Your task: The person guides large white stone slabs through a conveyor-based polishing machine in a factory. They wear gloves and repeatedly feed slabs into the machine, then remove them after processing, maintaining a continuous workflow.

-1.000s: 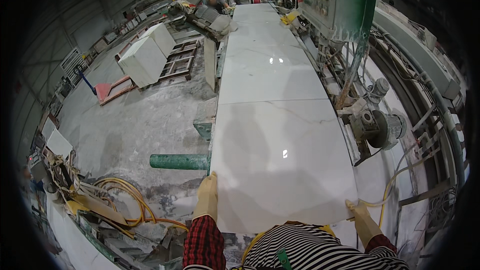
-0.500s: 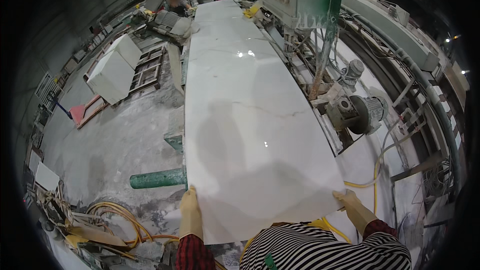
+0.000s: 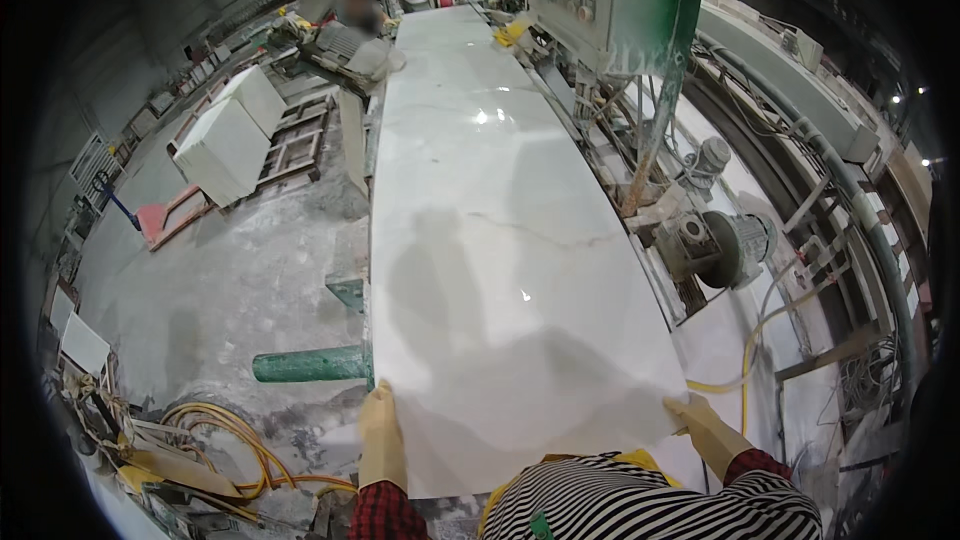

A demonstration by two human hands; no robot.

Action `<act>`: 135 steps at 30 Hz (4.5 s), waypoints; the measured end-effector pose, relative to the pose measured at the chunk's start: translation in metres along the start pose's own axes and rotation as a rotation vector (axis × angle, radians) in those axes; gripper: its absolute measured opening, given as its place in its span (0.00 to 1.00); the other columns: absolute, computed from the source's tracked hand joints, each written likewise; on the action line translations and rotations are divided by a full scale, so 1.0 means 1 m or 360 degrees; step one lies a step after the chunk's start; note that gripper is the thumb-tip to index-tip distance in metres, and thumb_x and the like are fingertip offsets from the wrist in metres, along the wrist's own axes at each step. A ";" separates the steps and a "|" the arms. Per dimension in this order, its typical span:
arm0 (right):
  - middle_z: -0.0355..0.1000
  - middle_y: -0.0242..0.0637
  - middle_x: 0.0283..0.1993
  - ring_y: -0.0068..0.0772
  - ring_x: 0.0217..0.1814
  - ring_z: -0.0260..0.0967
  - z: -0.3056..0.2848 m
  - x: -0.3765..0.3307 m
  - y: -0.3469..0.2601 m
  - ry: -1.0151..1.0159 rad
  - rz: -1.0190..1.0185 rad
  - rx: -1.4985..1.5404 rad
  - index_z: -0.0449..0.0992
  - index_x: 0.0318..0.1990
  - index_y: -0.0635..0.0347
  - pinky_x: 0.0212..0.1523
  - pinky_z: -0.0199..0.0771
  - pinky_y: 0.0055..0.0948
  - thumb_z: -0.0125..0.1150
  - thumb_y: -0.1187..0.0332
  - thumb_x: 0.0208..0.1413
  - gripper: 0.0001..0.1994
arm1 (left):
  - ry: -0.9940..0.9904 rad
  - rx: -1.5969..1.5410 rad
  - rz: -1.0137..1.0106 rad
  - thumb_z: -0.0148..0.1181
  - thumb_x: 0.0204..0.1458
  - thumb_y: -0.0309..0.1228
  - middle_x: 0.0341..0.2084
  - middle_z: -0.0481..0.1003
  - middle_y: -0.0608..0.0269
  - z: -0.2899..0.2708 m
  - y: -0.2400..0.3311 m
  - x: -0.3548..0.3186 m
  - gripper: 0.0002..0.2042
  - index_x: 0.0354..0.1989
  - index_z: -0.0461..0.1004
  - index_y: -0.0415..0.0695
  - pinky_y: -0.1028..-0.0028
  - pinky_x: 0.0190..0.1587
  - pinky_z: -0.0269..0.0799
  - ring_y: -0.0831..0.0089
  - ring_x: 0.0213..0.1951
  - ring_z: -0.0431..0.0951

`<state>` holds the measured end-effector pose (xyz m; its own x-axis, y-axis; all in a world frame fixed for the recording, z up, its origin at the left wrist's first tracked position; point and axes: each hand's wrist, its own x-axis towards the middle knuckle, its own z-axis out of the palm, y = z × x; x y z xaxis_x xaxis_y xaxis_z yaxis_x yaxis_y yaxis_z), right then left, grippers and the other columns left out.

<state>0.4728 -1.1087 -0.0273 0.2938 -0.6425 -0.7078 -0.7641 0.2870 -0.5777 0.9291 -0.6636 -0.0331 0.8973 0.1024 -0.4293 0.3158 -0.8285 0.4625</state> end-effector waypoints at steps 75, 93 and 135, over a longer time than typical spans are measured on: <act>0.76 0.74 0.67 0.77 0.71 0.74 0.312 -0.072 -0.113 -0.0560 -0.3536 -0.1300 0.66 0.78 0.76 0.79 0.66 0.69 0.64 0.48 0.68 0.42 | -0.0388 -0.1903 -0.0542 0.52 0.76 0.60 0.75 0.70 0.49 0.019 -0.119 -0.181 0.39 0.82 0.62 0.40 0.59 0.78 0.67 0.58 0.76 0.71; 0.75 0.73 0.68 0.77 0.72 0.73 0.332 -0.073 -0.125 -0.0553 -0.3633 -0.1179 0.68 0.77 0.75 0.79 0.66 0.68 0.64 0.49 0.69 0.40 | 0.1494 0.0172 -0.1387 0.65 0.69 0.44 0.82 0.58 0.33 -0.019 -0.449 -0.403 0.35 0.80 0.65 0.41 0.44 0.84 0.51 0.37 0.81 0.59; 0.74 0.70 0.70 0.75 0.74 0.71 0.346 -0.070 -0.140 -0.0750 -0.3745 -0.1131 0.72 0.73 0.74 0.80 0.66 0.65 0.64 0.53 0.70 0.34 | 0.2048 0.0355 -0.1220 0.63 0.68 0.39 0.73 0.71 0.39 -0.002 -0.422 -0.413 0.22 0.68 0.75 0.45 0.43 0.80 0.58 0.38 0.73 0.69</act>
<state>0.7579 -0.8581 -0.0371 0.5025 0.7108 0.4922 0.8436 -0.5278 -0.0989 0.4261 -0.3548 -0.0499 0.2299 0.8347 0.5004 0.8723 -0.4048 0.2745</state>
